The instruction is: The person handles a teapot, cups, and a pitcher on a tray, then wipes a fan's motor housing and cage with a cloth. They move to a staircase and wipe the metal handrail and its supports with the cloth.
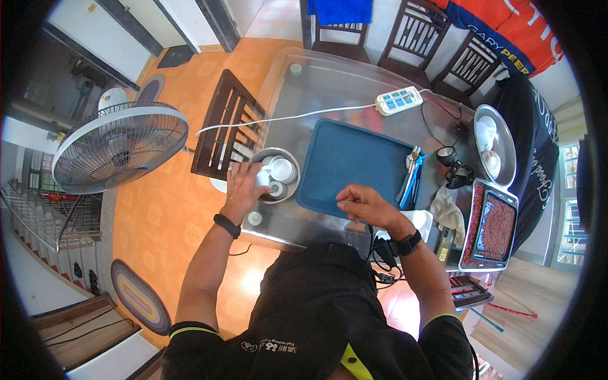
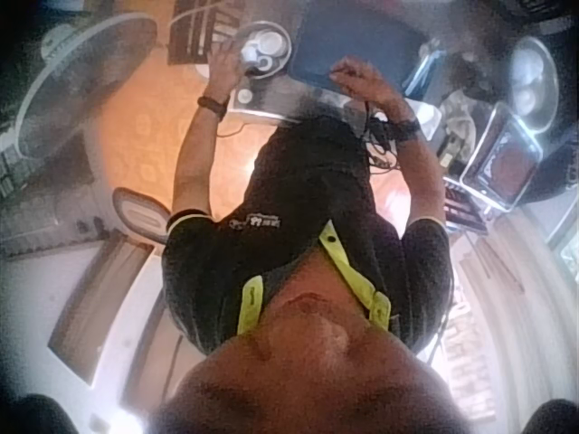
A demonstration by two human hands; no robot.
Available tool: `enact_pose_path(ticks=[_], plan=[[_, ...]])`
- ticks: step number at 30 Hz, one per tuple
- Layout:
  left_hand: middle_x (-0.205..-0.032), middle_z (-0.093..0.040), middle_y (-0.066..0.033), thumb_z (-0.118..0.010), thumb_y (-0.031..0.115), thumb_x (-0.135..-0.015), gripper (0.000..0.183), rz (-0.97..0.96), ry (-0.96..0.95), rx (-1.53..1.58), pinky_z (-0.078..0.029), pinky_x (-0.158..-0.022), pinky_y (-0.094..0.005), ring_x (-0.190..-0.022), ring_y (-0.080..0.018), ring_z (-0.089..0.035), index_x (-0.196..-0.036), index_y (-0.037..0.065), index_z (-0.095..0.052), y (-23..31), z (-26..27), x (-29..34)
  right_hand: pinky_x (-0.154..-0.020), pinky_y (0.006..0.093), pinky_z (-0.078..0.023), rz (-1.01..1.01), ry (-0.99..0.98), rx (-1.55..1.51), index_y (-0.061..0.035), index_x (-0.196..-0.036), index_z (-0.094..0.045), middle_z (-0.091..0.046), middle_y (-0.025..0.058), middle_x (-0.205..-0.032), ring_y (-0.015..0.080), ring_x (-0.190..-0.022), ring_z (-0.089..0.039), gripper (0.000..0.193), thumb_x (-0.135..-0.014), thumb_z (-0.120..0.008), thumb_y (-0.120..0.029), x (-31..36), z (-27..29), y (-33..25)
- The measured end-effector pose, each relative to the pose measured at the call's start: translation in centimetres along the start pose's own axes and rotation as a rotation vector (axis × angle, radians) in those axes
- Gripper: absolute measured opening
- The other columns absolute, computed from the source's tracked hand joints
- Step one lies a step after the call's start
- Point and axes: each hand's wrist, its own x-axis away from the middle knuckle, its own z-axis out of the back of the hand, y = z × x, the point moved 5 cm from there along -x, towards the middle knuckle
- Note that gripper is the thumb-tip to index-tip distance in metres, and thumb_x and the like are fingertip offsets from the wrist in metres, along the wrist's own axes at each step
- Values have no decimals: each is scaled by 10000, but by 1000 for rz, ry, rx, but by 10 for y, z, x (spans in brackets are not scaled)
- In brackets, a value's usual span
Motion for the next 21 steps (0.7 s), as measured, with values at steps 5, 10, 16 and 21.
enact_pose_path(ticks=[5, 10, 16, 21], plan=[[-1189, -624, -110, -879, 278, -672, 638, 10, 38, 31, -394, -963, -456, -1151, -327, -513, -1222, 85, -618, 2, -1, 9, -640, 262, -519, -4, 3, 1, -36, -1178, -609, -644, 52, -938, 106, -782, -619, 292, -984, -661, -247, 1, 2, 2], [-1220, -609, -97, -866, 180, -687, 632, 7, -21, -1, -401, -932, -456, -1142, -318, -517, -1255, 100, -600, 8, 8, 9, -678, 279, -521, 7, 24, -17, -30, -1166, -613, -641, 46, -929, 110, -787, -615, 284, -980, -667, -238, 2, 6, 7], [-1214, -600, -98, -860, 120, -663, 667, -85, -2, 31, -408, -956, -462, -1152, -318, -512, -1270, 104, -583, -9, 0, 5, -633, 264, -514, 10, 13, 7, -31, -1161, -611, -637, 35, -897, 98, -759, -608, 276, -979, -665, -232, 0, 1, 3], [-1215, -605, -106, -857, 101, -658, 623, -62, -85, 7, -412, -969, -457, -1173, -329, -504, -1218, 87, -585, 1, 2, 0, -613, 257, -509, 9, 20, 17, -33, -1167, -607, -631, 31, -883, 94, -751, -608, 276, -981, -661, -229, 0, 0, 2]])
